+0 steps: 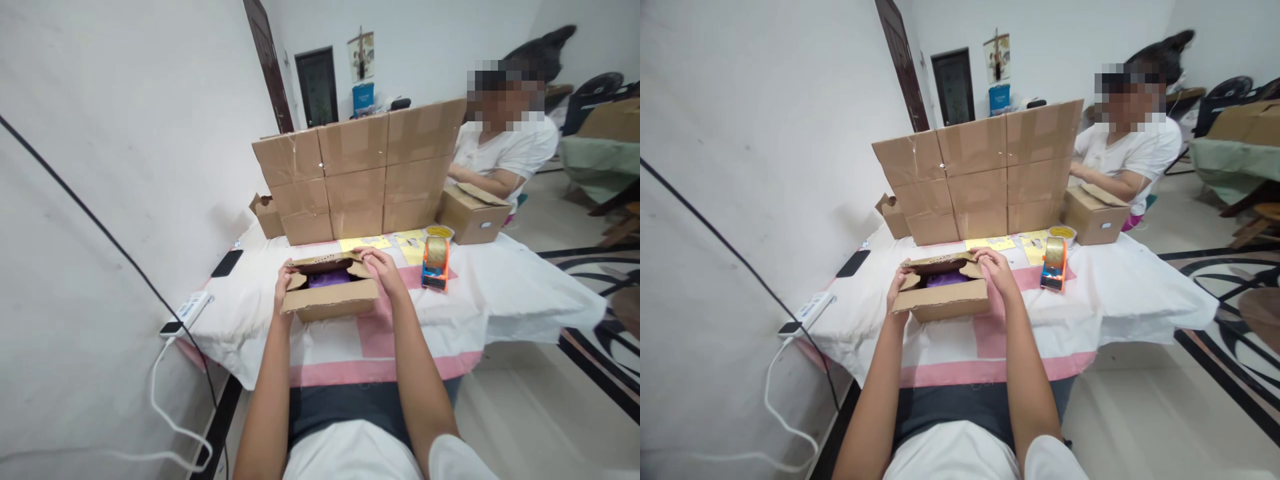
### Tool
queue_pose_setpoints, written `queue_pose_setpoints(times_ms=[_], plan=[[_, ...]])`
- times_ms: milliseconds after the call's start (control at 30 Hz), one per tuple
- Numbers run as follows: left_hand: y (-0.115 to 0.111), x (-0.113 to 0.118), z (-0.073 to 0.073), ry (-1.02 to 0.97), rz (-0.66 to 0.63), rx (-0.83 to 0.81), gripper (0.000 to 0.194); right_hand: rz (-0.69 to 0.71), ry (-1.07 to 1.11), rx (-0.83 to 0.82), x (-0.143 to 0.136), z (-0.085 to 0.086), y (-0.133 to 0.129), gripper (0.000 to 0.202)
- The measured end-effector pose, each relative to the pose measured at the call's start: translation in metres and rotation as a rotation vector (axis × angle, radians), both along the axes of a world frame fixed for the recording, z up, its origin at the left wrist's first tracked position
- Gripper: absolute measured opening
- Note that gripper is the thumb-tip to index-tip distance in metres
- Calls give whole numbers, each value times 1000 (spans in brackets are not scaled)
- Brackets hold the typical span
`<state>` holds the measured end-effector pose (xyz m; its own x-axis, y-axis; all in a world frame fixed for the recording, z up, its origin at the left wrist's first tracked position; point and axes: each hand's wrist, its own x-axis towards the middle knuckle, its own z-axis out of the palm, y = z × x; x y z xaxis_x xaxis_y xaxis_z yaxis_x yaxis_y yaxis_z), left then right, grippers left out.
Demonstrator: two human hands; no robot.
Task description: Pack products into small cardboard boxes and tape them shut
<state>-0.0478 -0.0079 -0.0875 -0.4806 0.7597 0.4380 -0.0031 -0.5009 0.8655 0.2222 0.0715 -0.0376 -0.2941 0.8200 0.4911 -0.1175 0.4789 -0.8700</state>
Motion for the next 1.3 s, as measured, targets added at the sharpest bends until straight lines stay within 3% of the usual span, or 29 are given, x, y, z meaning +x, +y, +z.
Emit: queue_pose_setpoints(times_ms=[100,200,367,433,633,700,767,867,1000,1067,1100,1233,1300], plan=[[0,-3,0,-54,-12,-18,40,64,-74,-9,21,2,-2,24],[-2,-7,1,-58,-12,-41,53,179,-133,-41,43,1,-4,45],[-4,-9,3,-21,-6,-76,31,386,-299,-11,52,-3,-10,103],[-4,-6,4,-25,1,-76,32,399,-335,6,43,-1,-14,111],[-13,5,14,-48,29,-64,53,69,-149,-122,-4,7,-20,79],[-23,11,25,106,116,-2,49,22,-126,-181,-13,5,-18,79],[-33,20,38,392,187,47,38,21,-121,-209,-17,3,-16,82],[-44,34,53,746,108,16,29,25,-120,-218,-20,0,-15,81],[-42,43,56,910,83,-57,31,8,-85,-186,-21,0,-13,78],[-37,40,54,922,93,-42,31,-96,-8,-130,-9,-2,-5,68],[-34,37,53,908,87,-25,31,-212,53,-94,3,-4,0,61],[-24,26,53,864,65,22,30,-854,254,-7,80,-23,24,46],[-19,22,52,897,86,39,29,-946,218,-72,116,-37,33,47]])
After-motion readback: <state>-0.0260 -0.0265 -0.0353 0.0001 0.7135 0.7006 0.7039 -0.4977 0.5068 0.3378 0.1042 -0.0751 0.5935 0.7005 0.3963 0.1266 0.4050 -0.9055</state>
